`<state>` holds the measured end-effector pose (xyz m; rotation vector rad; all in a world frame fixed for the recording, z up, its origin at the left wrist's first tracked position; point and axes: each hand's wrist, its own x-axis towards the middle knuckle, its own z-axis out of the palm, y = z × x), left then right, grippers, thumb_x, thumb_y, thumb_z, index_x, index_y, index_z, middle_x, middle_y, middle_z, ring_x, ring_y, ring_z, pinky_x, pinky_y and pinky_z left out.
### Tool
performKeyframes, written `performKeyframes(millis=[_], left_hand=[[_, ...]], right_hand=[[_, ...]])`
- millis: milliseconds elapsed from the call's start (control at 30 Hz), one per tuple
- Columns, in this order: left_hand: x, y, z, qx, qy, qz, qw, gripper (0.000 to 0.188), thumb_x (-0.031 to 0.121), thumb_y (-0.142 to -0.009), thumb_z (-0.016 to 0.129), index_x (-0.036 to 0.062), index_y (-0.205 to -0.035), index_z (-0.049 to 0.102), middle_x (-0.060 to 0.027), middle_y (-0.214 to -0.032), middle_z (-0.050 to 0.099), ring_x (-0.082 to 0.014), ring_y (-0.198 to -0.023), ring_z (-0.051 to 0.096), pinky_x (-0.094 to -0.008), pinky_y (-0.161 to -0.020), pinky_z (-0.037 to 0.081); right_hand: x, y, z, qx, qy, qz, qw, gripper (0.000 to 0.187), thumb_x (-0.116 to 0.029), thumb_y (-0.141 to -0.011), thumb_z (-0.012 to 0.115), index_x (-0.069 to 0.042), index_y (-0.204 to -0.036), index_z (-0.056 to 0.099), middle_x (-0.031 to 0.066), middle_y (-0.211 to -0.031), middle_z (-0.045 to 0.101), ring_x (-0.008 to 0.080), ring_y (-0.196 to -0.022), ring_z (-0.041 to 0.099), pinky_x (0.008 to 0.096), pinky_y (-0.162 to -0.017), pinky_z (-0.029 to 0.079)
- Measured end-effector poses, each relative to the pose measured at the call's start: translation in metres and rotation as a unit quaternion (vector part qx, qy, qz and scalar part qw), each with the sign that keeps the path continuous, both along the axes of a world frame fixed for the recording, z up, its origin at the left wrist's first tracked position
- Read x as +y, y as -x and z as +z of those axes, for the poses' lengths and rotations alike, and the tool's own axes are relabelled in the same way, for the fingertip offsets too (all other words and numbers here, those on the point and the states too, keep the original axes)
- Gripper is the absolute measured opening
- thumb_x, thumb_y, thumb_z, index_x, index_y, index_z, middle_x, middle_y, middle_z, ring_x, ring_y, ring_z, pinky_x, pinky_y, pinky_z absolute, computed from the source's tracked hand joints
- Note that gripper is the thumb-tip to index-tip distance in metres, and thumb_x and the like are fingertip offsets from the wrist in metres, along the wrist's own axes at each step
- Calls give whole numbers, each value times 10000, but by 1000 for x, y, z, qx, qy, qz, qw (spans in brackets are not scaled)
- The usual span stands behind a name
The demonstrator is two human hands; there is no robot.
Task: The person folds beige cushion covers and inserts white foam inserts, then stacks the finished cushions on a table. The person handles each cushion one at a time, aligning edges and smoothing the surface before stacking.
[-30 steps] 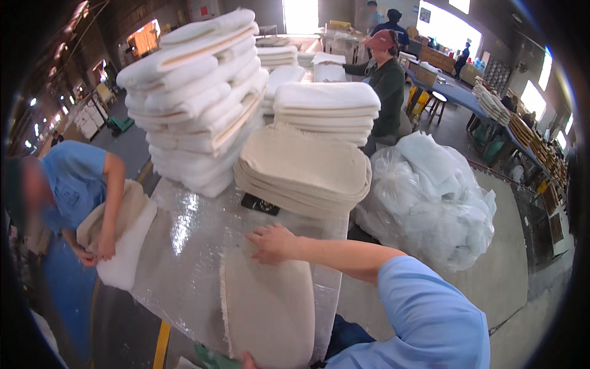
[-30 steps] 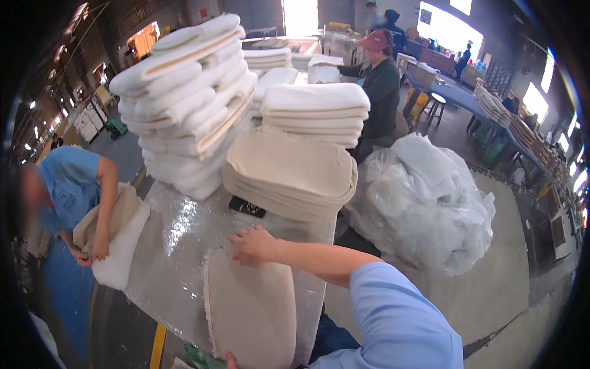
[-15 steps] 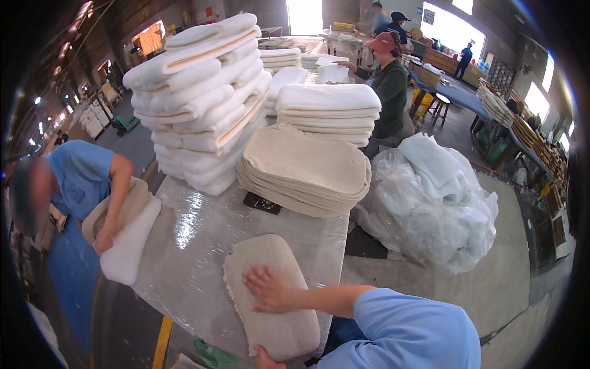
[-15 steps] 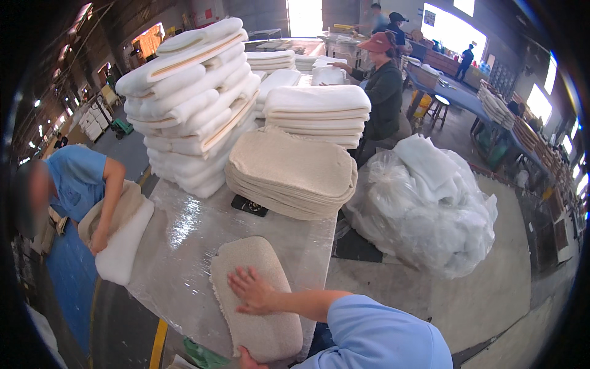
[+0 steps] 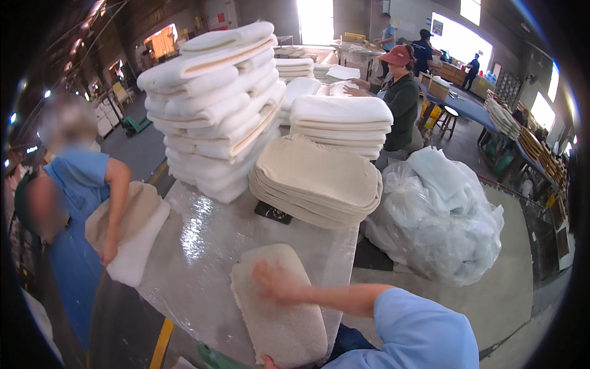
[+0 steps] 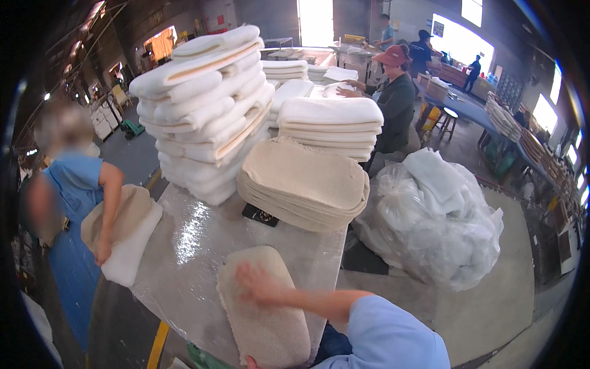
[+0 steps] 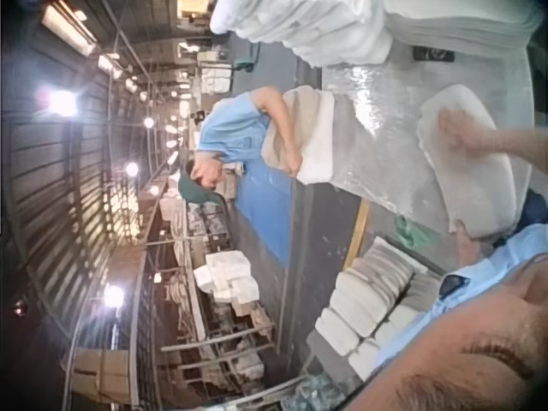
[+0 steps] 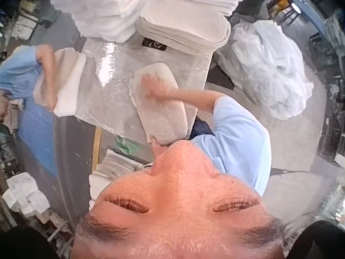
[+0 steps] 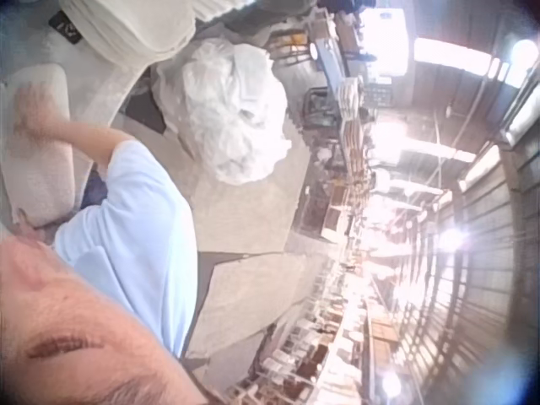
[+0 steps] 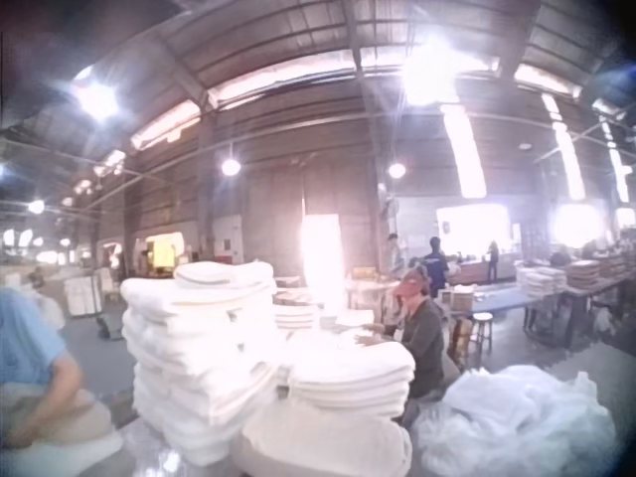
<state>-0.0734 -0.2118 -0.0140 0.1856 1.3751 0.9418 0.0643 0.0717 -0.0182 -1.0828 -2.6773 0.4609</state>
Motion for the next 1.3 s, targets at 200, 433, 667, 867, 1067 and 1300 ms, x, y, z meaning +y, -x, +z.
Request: performKeyframes(millis=[200,433,667,867,1067,1300], left_hand=[[4,1,-14,-83,-5,91,992,729,256,-1028,488,37,-1702,314,-204,-1623,468,-350,-1492,455,-466,-1245,375],[8,3,-28,-165,-54,166,971,714,385,-1084,460,65,-1707,320,-171,-1687,419,-334,-1550,408,-481,-1274,350],[-12,5,-36,-203,-135,189,951,719,514,-1140,432,92,-1712,325,-138,-1752,369,-317,-1608,361,-496,-1302,325],[-17,7,-36,-147,-137,165,966,621,483,-1186,375,140,-1703,357,-85,-1719,417,-269,-1550,442,-471,-1248,421],[-12,12,-36,-182,-102,221,953,578,469,-1193,389,119,-1651,429,-107,-1659,499,-283,-1501,505,-485,-1239,434],[-9,6,-33,-173,-106,234,951,607,459,-1187,415,41,-1628,430,-134,-1661,499,-336,-1511,487,-558,-1286,359]], right_hand=[[32,22,25,-102,25,-35,994,901,-611,-1113,398,40,-1712,224,242,-1805,170,417,-1687,74,601,-1350,50],[-81,57,13,-87,66,167,980,965,-686,-1078,406,10,-1722,224,241,-1808,162,404,-1692,66,615,-1345,44],[-155,61,-8,-11,75,228,971,938,-659,-1061,488,-67,-1739,226,226,-1813,168,396,-1688,128,653,-1326,93],[-192,9,14,-117,106,315,936,921,-669,-1076,417,-36,-1727,260,230,-1808,179,384,-1694,108,621,-1343,45],[-190,16,8,-90,94,285,950,862,-613,-1079,468,-41,-1708,322,203,-1796,247,371,-1683,169,615,-1343,74],[-22,19,8,-113,-13,-55,992,957,-648,-1065,495,-22,-1734,215,181,-1826,143,360,-1696,89,640,-1337,58]])
